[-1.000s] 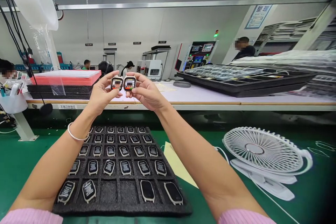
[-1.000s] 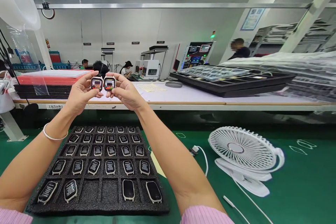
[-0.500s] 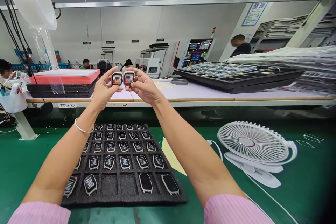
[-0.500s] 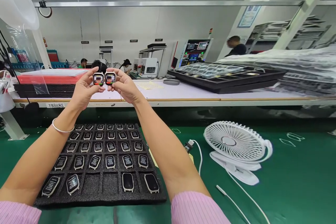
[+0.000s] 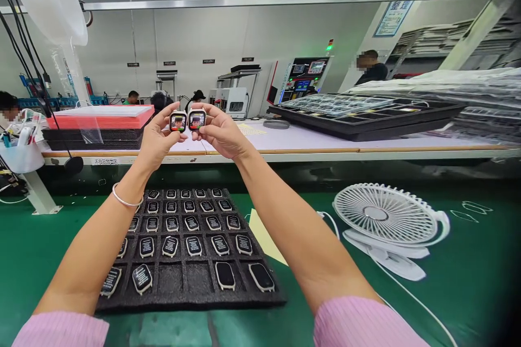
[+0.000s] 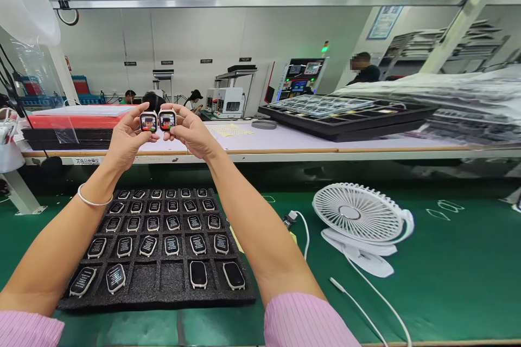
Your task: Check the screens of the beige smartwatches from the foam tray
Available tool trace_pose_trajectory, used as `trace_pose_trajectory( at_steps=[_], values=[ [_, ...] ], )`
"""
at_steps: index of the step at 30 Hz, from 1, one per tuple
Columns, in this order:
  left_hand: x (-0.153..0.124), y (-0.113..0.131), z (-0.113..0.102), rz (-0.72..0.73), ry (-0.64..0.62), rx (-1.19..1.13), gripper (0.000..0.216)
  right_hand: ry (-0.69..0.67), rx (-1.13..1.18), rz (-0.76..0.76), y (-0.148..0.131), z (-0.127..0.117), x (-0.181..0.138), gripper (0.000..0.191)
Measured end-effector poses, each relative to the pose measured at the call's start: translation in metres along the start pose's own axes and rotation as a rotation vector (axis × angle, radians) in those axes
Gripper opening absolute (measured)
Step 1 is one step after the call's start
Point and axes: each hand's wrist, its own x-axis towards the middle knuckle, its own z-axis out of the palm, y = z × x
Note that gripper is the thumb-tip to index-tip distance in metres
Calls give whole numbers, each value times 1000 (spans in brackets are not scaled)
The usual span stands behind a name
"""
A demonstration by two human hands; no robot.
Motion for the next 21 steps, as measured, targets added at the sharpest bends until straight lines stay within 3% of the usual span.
trace_pose_trajectory(
  at_steps=[9, 21],
  values=[
    [-3, 5, -1, 2, 3, -1, 59, -6, -6, -12, 2, 3, 2, 68],
    [-12, 18, 7, -115, 109, -4, 57, 45, 45, 11, 6, 12, -5, 64]
  ],
)
